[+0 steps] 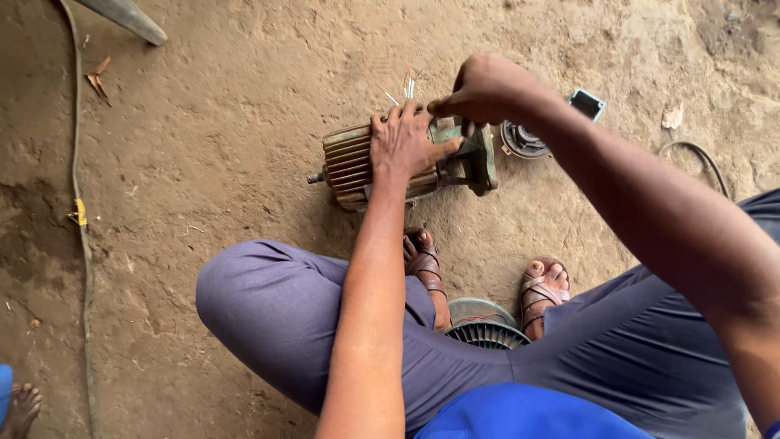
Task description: The person sits on the ground and uses a wrench to loosen and remove bolts from an electric motor, repositioning the motor to reach different fasteners. They then pull the motor's end cover and fan housing free and set the separated parts on the ground.
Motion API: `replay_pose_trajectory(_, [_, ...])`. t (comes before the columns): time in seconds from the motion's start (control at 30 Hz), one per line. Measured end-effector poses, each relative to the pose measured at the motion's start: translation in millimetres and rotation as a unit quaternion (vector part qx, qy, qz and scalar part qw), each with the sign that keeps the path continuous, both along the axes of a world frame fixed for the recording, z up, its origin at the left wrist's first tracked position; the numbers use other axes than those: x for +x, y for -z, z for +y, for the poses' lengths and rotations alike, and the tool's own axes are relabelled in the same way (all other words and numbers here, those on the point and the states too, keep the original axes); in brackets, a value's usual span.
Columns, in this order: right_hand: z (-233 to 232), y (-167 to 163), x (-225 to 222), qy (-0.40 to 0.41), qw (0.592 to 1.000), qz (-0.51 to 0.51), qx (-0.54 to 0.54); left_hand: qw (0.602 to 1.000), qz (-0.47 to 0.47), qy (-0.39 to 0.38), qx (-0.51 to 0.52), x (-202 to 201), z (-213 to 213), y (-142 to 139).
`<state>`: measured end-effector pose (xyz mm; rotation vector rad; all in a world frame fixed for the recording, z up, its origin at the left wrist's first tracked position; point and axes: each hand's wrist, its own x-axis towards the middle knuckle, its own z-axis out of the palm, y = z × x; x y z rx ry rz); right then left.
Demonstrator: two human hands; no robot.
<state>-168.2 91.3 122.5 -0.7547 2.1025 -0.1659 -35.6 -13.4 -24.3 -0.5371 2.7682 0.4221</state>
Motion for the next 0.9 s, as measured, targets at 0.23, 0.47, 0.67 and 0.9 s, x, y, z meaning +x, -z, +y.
replay_pose_trajectory(0.23, [13, 30, 27, -0.078, 0.852, 0.278, -0.436, 0.995, 0.094, -0.037, -0.006, -6, 0, 11])
replay_pose_trajectory(0.47, [5, 41, 23, -0.007, 0.778, 0.324, -0.538, 0.997, 0.073, -0.031, -0.002, -3, 10, -8])
replay_pose_trajectory(0.67, [4, 38, 31, -0.020, 0.746, 0.369, -0.554, 0.998, 0.058, -0.011, -0.007, 4, 13, -19])
replay_pose_trajectory(0.9, [-5, 27, 28, 0.002, 0.762, 0.367, -0.533, 0.989, 0.144, 0.034, -0.032, 11, 12, -18])
